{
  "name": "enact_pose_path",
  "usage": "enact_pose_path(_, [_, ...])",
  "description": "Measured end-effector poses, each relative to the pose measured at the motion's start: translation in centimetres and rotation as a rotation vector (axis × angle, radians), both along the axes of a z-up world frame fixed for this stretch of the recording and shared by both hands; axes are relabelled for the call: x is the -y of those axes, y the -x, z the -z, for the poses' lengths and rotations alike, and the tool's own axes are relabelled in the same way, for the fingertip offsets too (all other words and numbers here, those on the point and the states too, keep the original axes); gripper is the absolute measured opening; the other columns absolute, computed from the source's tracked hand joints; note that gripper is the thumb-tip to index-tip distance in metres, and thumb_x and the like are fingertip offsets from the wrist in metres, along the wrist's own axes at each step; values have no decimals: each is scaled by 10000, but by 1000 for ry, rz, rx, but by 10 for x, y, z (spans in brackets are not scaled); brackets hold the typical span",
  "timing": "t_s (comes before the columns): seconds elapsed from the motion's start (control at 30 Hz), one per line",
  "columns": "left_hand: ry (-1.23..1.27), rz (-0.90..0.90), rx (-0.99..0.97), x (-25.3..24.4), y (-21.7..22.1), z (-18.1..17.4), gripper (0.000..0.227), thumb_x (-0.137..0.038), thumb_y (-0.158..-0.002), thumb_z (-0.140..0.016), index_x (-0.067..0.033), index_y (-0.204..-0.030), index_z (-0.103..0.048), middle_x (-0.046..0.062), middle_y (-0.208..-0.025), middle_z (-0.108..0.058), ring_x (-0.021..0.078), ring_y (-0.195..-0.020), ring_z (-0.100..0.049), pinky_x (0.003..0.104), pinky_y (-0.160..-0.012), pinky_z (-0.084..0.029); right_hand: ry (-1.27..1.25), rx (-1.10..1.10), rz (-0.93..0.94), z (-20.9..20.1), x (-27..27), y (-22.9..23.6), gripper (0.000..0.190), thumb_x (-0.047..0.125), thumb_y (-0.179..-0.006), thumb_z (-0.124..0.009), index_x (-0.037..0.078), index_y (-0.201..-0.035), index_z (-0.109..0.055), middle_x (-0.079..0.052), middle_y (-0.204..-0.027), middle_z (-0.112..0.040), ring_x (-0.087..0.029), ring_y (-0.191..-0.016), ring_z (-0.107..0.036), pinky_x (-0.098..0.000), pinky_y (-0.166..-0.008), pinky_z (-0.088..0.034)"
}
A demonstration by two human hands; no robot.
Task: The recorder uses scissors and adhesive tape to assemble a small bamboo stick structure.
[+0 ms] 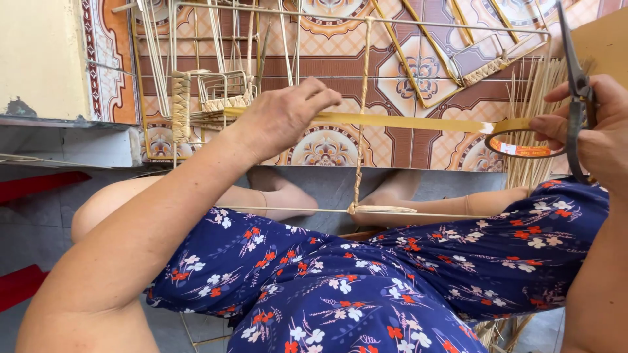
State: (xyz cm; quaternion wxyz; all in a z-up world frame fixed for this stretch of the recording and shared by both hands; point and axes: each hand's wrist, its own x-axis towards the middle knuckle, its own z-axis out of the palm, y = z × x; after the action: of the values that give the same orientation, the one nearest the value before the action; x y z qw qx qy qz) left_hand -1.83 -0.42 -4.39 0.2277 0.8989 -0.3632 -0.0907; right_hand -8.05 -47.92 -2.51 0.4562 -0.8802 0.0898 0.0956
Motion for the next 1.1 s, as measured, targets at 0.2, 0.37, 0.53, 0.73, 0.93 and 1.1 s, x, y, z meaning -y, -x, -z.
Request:
enact_pose_path(0.2, [-10,37,-144,37,-10,13,259,-338,-978,-663,-265,-1227,-662,92,-847,-700,329,-761,-706,473,-643,-557,60,-10,-49,1,0,-2,310,49,-998,-820,-16,-1155,-560,-116,-816,-664,-130,-688,-649,-231,-591,-504])
enact_pose_path(0.37, [-9,-146,-675,45,-17,-22,219,-411,-952,-657,-248,-1020,-787,46,-617,-698,129,-506,-669,358,-550,-524,-56,11,-60,-8,18,-1,370,82,-922,-782,26,-1232,-588,-70,-858,-664,-93,-727,-646,-203,-647,-540])
enact_pose_path(0.53, [-27,-171,-775,46,-17,-51,238,-407,-940,-653,-250,-1014,-816,51,-605,-670,131,-488,-607,352,-540,-511,383,-4,-366,98,227,6,167,51,-1008,-759,-1,-1027,-601,-116,-763,-664,-168,-602,-622,-270,-826,-525])
enact_pose_path(0.73, [36,-102,-554,38,-8,-40,267,-427,-955,-640,-226,-982,-813,32,-659,-706,173,-562,-646,367,-590,-515,407,-29,-30,104,222,20,484,141,-988,-824,-45,-1288,-493,-129,-856,-676,-197,-801,-692,-294,-664,-563])
enact_pose_path(0.93, [-68,-135,-534,43,-7,-57,301,-480,-949,-622,-252,-978,-816,64,-604,-670,232,-557,-649,400,-596,-515,253,68,-11,45,130,25,447,162,-934,-889,-21,-1125,-528,-48,-746,-603,-85,-686,-623,-216,-581,-478])
enact_pose_path(1.1, [-87,-140,-502,40,-4,-54,301,-486,-943,-619,-256,-976,-811,72,-584,-650,256,-553,-650,416,-589,-518,341,87,6,15,83,16,427,128,-864,-916,-20,-1060,-567,-6,-678,-526,-58,-569,-497,-215,-535,-364])
